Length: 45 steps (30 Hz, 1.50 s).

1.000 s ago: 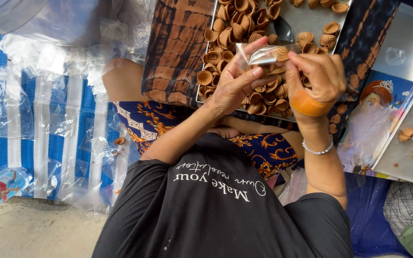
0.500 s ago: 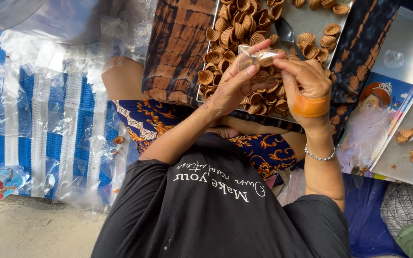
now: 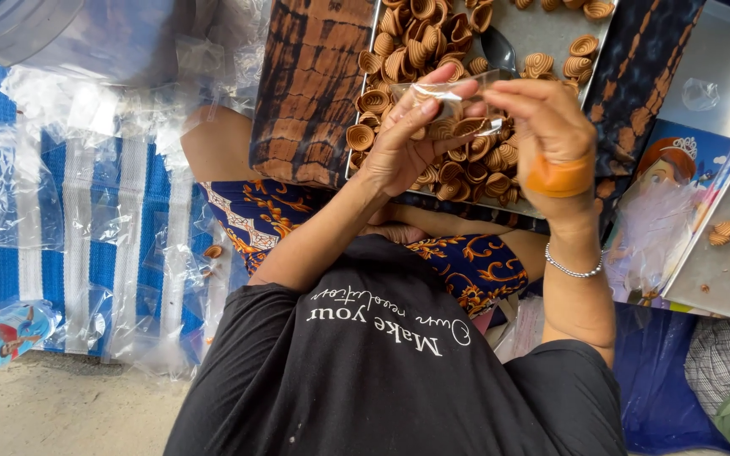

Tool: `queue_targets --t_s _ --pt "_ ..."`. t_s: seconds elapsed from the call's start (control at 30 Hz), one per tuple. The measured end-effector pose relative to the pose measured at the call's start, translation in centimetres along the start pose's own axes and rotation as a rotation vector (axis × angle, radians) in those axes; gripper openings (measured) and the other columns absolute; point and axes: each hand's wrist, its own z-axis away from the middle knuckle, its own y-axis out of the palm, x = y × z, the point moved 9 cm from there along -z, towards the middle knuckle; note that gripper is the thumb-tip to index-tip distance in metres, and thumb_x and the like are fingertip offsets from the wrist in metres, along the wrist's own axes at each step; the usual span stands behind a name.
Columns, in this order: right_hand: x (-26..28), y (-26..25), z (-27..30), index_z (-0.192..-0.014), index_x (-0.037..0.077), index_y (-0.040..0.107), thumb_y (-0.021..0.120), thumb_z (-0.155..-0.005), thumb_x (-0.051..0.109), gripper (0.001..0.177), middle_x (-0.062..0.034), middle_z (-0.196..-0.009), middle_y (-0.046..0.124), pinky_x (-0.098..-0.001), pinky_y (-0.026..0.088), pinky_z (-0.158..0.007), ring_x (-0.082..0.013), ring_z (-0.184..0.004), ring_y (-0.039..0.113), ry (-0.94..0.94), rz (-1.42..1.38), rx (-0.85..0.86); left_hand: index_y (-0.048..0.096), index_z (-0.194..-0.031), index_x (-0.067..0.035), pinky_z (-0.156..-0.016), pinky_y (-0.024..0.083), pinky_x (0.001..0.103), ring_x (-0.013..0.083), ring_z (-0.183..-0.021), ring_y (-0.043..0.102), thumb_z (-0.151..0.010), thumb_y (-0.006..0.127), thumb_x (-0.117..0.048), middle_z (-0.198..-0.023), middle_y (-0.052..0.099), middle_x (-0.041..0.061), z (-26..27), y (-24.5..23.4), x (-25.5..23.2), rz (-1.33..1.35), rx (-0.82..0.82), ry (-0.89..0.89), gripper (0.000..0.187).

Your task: A person sitting on the floor is manually packaging small cone-shaped snacks into plastic bags, picking them up one by one from a tray.

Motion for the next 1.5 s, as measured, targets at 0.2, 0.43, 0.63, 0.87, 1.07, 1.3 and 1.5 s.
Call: queue_targets --t_s 0.2,0.43,0.63,0.87,1.07,1.3,1.5 --pt "-0.1 -1.2 0.5 -0.117 -0.009 0.074 0.068 -0.109 -0.006 0.01 -0.0216 -0.119 0.058 -0.0406 0.052 -0.1 -0.0339 -0.114 0.06 0.093 0.052 0.037 0.033 -0.159 -0.005 -0.114 0.051 0.056 0.0365 -0.138 0.057 -0.106 0.071 -0.025 -0.145 0.061 0.018 0.5 0.7 0.1 0.13 0.0 -0.01 0.068" --pt "1.2 -0.9 0.1 -0.123 0.005 0.081 0.084 -0.105 0.003 0.019 -0.0137 -0.114 0.062 -0.0436 0.053 -0.085 -0.0317 -0.099 0.06 0.009 0.427 0.079 0.044 -0.155 -0.006 -0.119 0.048 0.054 0.0355 -0.135 0.061 -0.11 0.07 -0.016 -0.149 0.059 0.022 0.7 1.4 0.1 0.082 0.104 0.013 0.053" --pt "0.2 -0.5 0.3 -0.114 0.001 0.082 0.068 -0.114 0.01 0.017 -0.0122 -0.107 0.061 -0.0401 0.05 -0.08 -0.0283 -0.099 0.061 0.093 0.278 0.16 0.048 -0.154 -0.006 -0.112 0.057 0.043 0.0325 -0.132 0.065 -0.109 0.067 -0.013 -0.149 0.059 0.022 0.7 1.2 0.0 -0.066 0.087 0.037 0.05" --pt "0.5 -0.1 0.3 -0.116 0.008 0.082 0.088 -0.097 0.008 0.02 -0.0071 -0.107 0.063 -0.0397 0.053 -0.077 -0.0255 -0.092 0.063 0.062 0.423 0.183 0.055 -0.147 -0.002 -0.11 0.057 0.04 0.0319 -0.132 0.063 -0.11 0.065 -0.014 -0.147 0.059 0.026 0.6 0.9 0.4 -0.035 0.069 0.023 0.04" --pt "1.1 -1.1 0.0 -0.11 -0.002 0.081 0.088 -0.098 -0.003 0.014 -0.0173 -0.115 0.067 -0.0415 0.057 -0.088 -0.0317 -0.103 0.068 0.024 0.384 0.024 0.047 -0.154 -0.009 -0.11 0.058 0.049 0.0354 -0.133 0.063 -0.108 0.069 -0.013 -0.15 0.059 0.018 0.9 0.9 -0.2 -0.097 0.08 0.087 0.051" --pt "2.3 -0.5 0.0 -0.11 0.014 0.084 0.091 -0.096 0.011 0.017 -0.0013 -0.104 0.072 -0.0373 0.05 -0.072 -0.0238 -0.087 0.062 -0.061 0.847 -0.081 0.047 -0.154 -0.005 -0.114 0.058 0.043 0.0305 -0.131 0.066 -0.107 0.071 -0.009 -0.15 0.06 0.018 1.1 2.1 -0.1 -0.256 0.072 0.134 0.053" --pt "1.9 0.8 0.0 -0.108 0.005 0.078 0.095 -0.098 0.006 0.019 -0.0086 -0.1 0.075 -0.0389 0.056 -0.072 -0.0263 -0.084 0.071 -0.092 0.642 -0.111 0.052 -0.152 -0.009 -0.106 0.061 0.042 0.0229 -0.121 0.065 -0.106 0.073 -0.011 -0.133 0.065 0.01 1.0 1.7 0.4 -0.178 0.059 0.101 0.051"
